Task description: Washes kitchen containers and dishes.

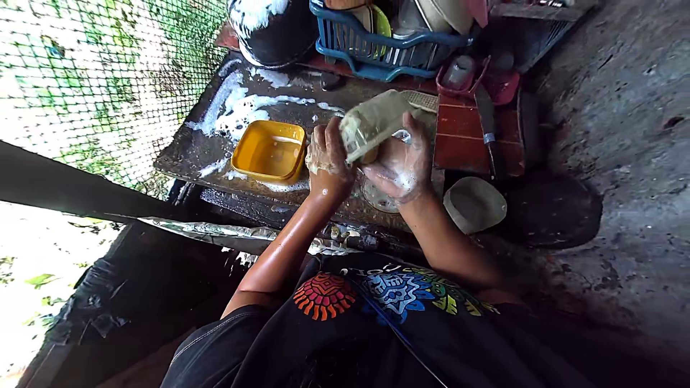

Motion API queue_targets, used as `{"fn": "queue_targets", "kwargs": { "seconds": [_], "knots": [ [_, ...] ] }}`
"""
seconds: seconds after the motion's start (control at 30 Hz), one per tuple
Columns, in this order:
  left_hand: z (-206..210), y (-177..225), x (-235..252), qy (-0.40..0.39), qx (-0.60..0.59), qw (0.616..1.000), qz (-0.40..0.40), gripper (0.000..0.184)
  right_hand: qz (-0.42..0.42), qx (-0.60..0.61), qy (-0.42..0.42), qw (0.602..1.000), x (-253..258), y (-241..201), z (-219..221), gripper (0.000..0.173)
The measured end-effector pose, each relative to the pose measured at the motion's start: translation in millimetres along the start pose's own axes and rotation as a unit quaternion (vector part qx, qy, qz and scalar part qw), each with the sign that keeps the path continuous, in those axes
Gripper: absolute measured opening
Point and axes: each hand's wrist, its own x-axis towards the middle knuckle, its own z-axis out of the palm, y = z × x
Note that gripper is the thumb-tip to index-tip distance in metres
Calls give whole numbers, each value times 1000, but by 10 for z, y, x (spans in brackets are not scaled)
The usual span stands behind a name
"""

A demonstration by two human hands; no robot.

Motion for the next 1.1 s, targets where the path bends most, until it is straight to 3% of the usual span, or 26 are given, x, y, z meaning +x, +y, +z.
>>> {"fn": "queue_targets", "kwargs": {
  "seconds": [0.1,0.17,0.23,0.33,0.4,0.43,0.47,0.53,0.6,0.63,0.7,0.77,0.87,1.0,1.03,1.1],
  "knots": [
    [-15,19,-10,-29,23,999,15,67,-35,-68,13,997,-61,18,-73,41],
    [17,-74,-32,-7,37,996,77,62,-53,-115,26,992,-111,-69,-56,24],
    [66,-200,-42,33,33,989,140,62,-32,-157,44,986,-164,-195,20,23],
    [56,-319,-9,92,20,973,210,47,29,-238,22,970,-273,-309,17,21],
    [25,-334,68,127,-1,962,241,31,28,-309,27,950,-366,-337,30,16],
    [3,-312,80,127,-11,966,223,31,11,-363,44,931,-436,-352,56,12],
    [-39,-271,82,112,-21,978,174,39,-28,-426,65,902,-514,-364,87,10],
    [-102,-231,139,85,-20,994,64,58,-186,-526,71,827,-620,-404,140,13],
    [-63,-194,166,59,-9,997,51,57,-390,-583,51,711,-557,-384,194,26],
    [-16,-150,135,33,-12,997,73,51,-440,-608,30,661,-488,-332,204,36],
    [123,-105,54,25,-21,988,153,35,-426,-689,-11,586,-387,-166,182,42],
    [180,-205,55,66,-31,969,237,28,-368,-753,-40,544,-358,-102,156,24],
    [146,-404,100,128,-39,934,330,26,-288,-720,-26,631,-336,-283,57,28],
    [76,-464,25,161,-52,925,341,22,-317,-702,113,628,-196,-356,-231,26],
    [77,-475,-5,156,-73,930,326,23,-282,-692,134,651,-169,-386,-299,28],
    [104,-412,-169,140,-185,949,214,26,-166,-619,148,753,-138,-469,-461,30]
  ]
}}
